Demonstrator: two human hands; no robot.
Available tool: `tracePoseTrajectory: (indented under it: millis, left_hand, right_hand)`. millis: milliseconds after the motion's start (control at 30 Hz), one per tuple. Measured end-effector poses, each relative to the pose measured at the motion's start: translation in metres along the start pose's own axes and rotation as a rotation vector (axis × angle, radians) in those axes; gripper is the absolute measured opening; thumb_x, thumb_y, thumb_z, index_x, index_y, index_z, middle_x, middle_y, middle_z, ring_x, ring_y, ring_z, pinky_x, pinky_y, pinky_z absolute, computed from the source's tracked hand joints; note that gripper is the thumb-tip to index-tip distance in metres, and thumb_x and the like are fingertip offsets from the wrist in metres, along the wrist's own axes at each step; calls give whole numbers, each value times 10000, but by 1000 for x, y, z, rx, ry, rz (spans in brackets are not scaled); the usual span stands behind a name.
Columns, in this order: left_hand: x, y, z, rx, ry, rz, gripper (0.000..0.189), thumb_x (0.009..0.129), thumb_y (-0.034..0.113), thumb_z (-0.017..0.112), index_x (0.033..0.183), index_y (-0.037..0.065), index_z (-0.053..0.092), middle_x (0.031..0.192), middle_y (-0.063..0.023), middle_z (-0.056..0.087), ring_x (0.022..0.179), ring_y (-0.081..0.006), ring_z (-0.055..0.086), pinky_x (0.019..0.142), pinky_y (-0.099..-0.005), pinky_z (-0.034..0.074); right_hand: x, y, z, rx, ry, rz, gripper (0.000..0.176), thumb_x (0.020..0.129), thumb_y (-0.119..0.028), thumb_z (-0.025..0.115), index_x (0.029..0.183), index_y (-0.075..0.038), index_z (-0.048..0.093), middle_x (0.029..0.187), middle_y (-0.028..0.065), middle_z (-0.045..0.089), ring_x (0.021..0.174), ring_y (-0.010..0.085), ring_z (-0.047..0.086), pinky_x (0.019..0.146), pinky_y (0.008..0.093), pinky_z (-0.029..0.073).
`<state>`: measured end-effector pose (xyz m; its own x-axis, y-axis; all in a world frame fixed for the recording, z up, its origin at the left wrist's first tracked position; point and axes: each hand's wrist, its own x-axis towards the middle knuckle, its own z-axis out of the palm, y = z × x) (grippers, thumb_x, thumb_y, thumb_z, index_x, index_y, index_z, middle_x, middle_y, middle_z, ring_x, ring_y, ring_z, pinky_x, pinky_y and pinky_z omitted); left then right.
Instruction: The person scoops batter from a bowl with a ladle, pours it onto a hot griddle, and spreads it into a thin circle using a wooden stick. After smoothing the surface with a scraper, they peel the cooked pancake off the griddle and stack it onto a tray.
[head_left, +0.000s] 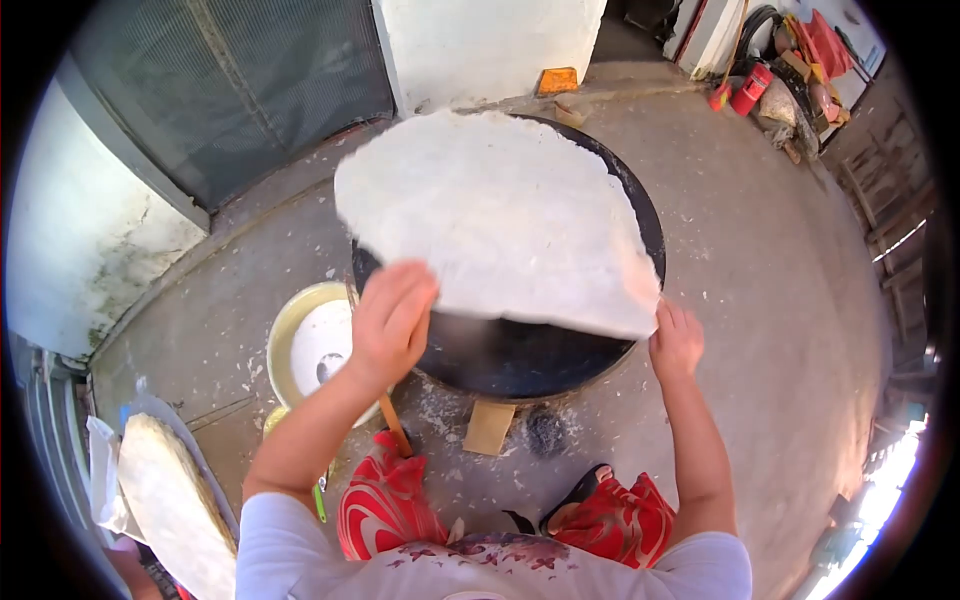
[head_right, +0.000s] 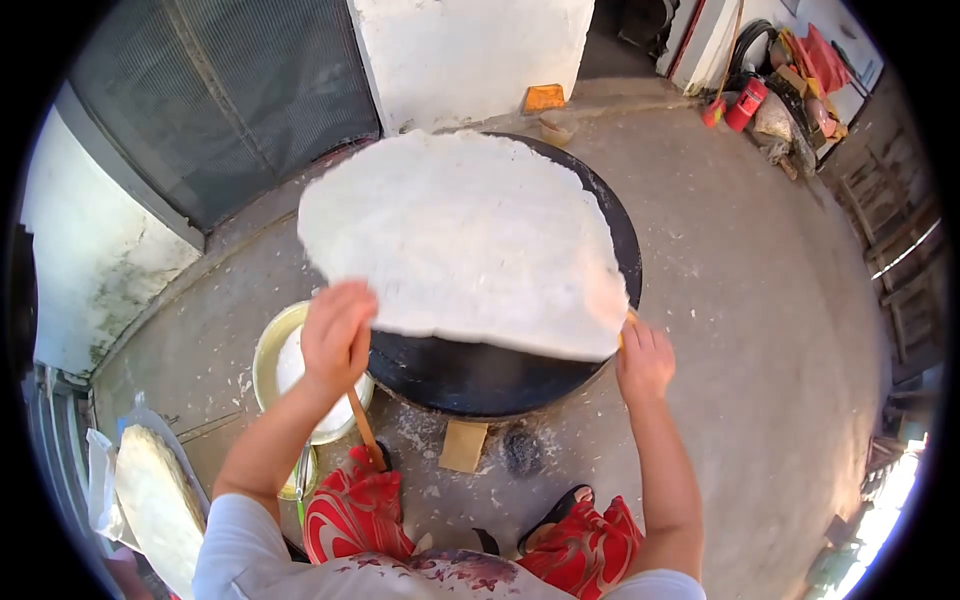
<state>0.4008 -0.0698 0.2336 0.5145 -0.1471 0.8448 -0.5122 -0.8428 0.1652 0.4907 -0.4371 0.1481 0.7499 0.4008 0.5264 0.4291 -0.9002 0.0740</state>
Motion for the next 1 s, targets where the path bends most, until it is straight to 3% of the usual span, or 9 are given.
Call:
tracePoseTrajectory:
  millis: [267,333,367,433,533,567,700,867,1000]
  left_hand:
    - [-134,21,-38,-70,-560,-297,410,624,10,594,1027,10,516,1135,-193,444,1066,-398,420,840,-452,402]
    - [-159,15,-30,61,-558,-367,461,633,104,634,1062,2,500,1179,-191,395,1075,-388,405,847,-473,385]
    - [-172,8,-19,-151,-271,-904,500,665,148,632,1123,23,474,1230,-170,357,1133,-365,358,871,-450,378]
    - [-141,7,-19,-479,132,-1817,506,713,231,650,1146,32,479,1183,-142,433,1098,-264,412,816,-405,409]
    - [-176,-49,-4,-837,71,-1985,365,703,209,653,1001,23,555,931,-103,573,824,-198,541,643,-344,435]
    - [-176,-59,0,-840,83,-1978,365,703,209,653,1001,23,555,931,-103,573,824,-198,541,643,-344,435]
    - [-123,-79,-12,-95,-83,-1133,140,694,124,615,747,0,580,639,-69,563,464,-183,491,468,-314,393]
    - [15,-62,-119,-39,-127,-563,79,713,64,589,783,28,590,715,-113,553,641,-248,548,570,-322,419]
    - [72,-8,-227,-106,-260,-388,81,735,-8,550,812,-7,574,722,-88,515,648,-215,514,574,-285,405]
  right_hand:
    - [-104,28,-78,159,-41,226,374,597,7,593,959,-88,579,939,71,575,805,236,554,717,348,447]
    - [-113,28,-85,546,-126,822,375,634,46,548,995,-53,549,982,86,578,862,228,563,770,337,447]
    - [-112,26,-88,549,-124,817,375,634,46,548,995,-53,549,982,86,578,862,228,563,770,337,447]
    - [-106,19,-93,1457,111,1134,346,700,16,501,1044,-24,506,990,82,575,885,206,560,793,299,442]
    - [-84,-5,-122,2027,65,1243,340,746,-19,439,1085,-11,466,995,81,566,897,189,556,800,272,436]
    - [-80,-10,-124,2033,62,1229,340,746,-19,439,1085,-11,466,995,81,566,897,189,556,800,272,436]
    - [-73,-23,-106,1564,-258,891,308,778,-111,416,1048,4,510,912,70,593,814,138,560,731,252,439]
    - [-1,-100,-133,845,-285,345,405,767,-209,607,1146,-100,512,923,89,630,617,127,558,601,240,440]
    - [70,-157,-132,887,-63,75,729,651,-240,724,1274,-107,369,1100,151,558,955,240,575,778,294,445]
